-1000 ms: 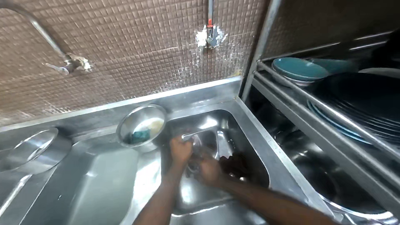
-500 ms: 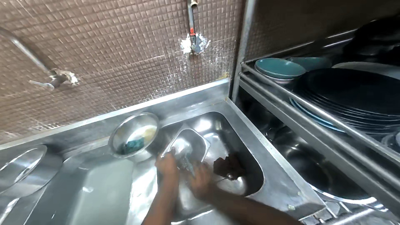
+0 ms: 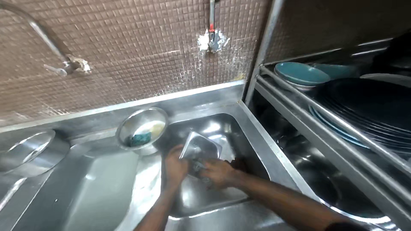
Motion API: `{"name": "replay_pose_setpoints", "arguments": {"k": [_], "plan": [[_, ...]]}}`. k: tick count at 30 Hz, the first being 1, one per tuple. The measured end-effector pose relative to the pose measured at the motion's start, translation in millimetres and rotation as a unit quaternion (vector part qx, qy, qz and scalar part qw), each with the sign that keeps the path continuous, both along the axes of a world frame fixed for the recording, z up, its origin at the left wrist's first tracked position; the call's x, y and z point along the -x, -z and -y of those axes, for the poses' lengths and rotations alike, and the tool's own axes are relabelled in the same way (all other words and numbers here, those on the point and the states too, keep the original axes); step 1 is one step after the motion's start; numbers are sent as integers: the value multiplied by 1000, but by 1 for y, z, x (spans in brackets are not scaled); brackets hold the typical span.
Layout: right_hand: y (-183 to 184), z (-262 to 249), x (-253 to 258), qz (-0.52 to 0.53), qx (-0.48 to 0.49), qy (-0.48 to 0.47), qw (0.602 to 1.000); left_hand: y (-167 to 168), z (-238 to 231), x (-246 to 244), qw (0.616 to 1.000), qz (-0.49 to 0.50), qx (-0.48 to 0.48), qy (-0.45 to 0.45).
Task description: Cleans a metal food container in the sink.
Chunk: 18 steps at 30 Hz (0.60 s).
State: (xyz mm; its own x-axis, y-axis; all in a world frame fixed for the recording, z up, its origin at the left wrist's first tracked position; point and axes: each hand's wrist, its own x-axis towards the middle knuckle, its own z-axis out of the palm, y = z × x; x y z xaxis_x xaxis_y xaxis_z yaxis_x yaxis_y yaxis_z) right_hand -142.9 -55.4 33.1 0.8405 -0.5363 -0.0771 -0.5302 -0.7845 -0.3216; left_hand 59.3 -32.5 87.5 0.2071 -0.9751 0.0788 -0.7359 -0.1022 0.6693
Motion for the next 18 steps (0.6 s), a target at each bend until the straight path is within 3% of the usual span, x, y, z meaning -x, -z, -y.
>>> {"name": "replay_pose_setpoints", "arguments": {"k": [3, 5, 7, 10, 12, 13, 15, 16, 18], "plan": [[5, 31, 18, -139, 95, -115, 979, -33, 13, 16, 955, 188, -193, 124], [0, 36, 11, -203, 124, -98, 966, -43, 24, 25, 926, 238, -253, 148], [0, 31, -4, -234, 88, -21, 968, -50, 33, 28, 937, 215, -232, 151], [11, 16, -32, -176, -69, 64, 980, -41, 37, 22, 968, 147, -150, 136], [3, -9, -44, -60, -204, 80, 974, -33, 40, 20, 972, 122, -157, 125], [0, -25, -50, 34, -276, 102, 955, -31, 42, 18, 972, 113, -171, 119], [3, -56, -65, 219, -386, 182, 877, -28, 43, 14, 963, 117, -208, 123], [6, -67, -69, 249, -385, 205, 865, -26, 41, 13, 960, 120, -221, 121], [13, -73, -58, 159, -279, 181, 930, -22, 40, 5, 960, 112, -238, 91]]}}
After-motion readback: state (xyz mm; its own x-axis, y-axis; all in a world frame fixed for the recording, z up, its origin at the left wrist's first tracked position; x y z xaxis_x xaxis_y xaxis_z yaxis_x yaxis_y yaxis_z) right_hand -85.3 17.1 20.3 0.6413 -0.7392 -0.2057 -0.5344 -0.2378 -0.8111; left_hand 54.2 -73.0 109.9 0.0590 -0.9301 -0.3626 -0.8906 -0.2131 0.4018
